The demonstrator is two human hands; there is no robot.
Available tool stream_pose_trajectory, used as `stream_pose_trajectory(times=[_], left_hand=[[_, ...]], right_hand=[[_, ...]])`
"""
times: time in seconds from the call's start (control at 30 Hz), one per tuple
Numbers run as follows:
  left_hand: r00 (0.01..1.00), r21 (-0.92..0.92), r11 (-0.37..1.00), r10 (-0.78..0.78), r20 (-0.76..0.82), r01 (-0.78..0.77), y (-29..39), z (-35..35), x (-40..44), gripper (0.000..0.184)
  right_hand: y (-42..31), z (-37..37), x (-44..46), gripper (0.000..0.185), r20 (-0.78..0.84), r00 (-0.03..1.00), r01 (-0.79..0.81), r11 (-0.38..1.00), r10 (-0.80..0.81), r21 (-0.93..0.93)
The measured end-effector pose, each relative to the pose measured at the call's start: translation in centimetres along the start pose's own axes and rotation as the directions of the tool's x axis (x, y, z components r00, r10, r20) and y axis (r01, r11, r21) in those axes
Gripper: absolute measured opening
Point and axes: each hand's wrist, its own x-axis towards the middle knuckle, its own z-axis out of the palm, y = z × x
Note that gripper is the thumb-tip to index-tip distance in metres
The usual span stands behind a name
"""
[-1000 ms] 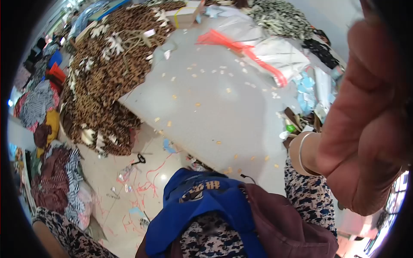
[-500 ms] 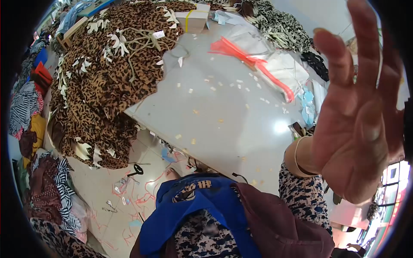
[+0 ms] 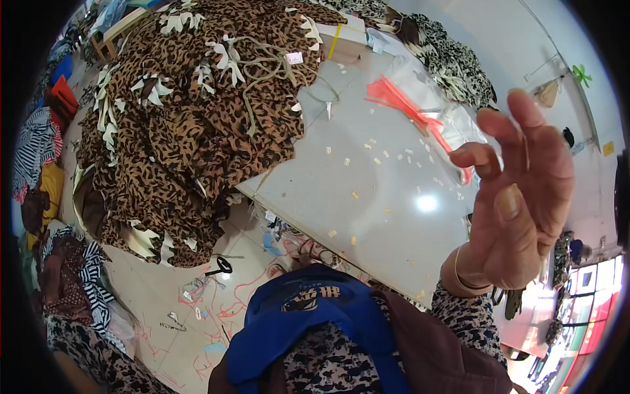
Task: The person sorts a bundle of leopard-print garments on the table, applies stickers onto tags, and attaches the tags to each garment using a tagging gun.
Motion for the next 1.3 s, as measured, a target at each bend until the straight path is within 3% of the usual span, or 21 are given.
stream_pose_trajectory(times=[0.2,0.3,0.53,0.7,0.87,0.93,1.0,1.07,1.13,1.2,1.23,1.27,1.3], left_hand=[[1.000,0.063,0.998,0.003,0.012,-0.004,-0.9,-1.4,-0.4,0.055],[0.999,0.104,0.995,0.001,0.042,-0.005,-1.1,-1.8,0.4,0.055],[0.994,0.192,0.979,0.045,0.101,-0.064,-2.1,-1.9,4.1,0.053],[0.991,0.283,0.951,0.102,0.092,-0.124,-2.7,-2.3,6.3,0.053],[0.947,0.451,0.862,0.307,-0.098,-0.232,-3.0,-3.5,6.6,0.052],[0.854,0.558,0.789,0.455,-0.252,-0.256,-3.6,-3.6,5.5,0.052],[0.701,0.658,0.724,0.578,-0.417,-0.205,-5.1,-2.8,3.6,0.051],[0.572,0.567,0.823,0.443,-0.690,0.047,-7.3,-0.7,0.9,0.051],[0.497,0.221,0.929,0.046,-0.867,0.298,-10.7,1.4,-1.9,0.058],[0.698,0.170,0.962,-0.028,-0.716,0.213,-15.7,0.9,-4.4,0.047],[0.768,0.048,0.932,-0.265,-0.584,0.358,-16.6,0.3,-5.8,0.028],[0.750,-0.086,0.867,-0.471,-0.464,0.491,-17.3,0.1,-6.3,0.030],[0.725,-0.117,0.814,-0.563,-0.397,0.569,-18.5,0.0,-6.8,0.025]], right_hand=[[3.3,2.2,-0.2,0.036,-0.153,0.983,-0.098,0.994,0.103,0.039],[5.4,2.1,-0.1,0.032,-0.189,0.964,-0.152,0.974,0.184,0.170],[11.6,0.2,-0.2,0.032,-0.131,0.903,-0.372,0.898,0.409,0.235],[18.7,-0.5,-1.6,0.028,-0.072,0.811,-0.488,0.740,0.581,0.463],[28.6,1.8,-5.8,0.032,0.086,0.631,-0.740,0.566,0.771,0.364],[31.7,3.1,-7.0,0.038,0.129,0.542,-0.823,0.495,0.830,0.279],[34.0,4.8,-6.5,0.045,0.125,0.465,-0.879,0.441,0.876,0.180],[36.5,6.0,-4.8,0.059,0.110,0.450,-0.891,0.437,0.886,0.122],[38.9,7.2,-2.2,0.072,0.065,0.481,-0.876,0.481,0.874,0.004],[41.7,8.5,1.4,0.086,0.000,0.575,-0.805,0.566,0.818,-0.179],[43.3,9.3,2.9,0.091,-0.045,0.642,-0.728,0.590,0.766,-0.349],[45.1,10.3,4.5,0.095,-0.070,0.712,-0.630,0.591,0.699,-0.504],[46.5,11.4,6.2,0.100,-0.077,0.781,-0.514,0.569,0.620,-0.642]])
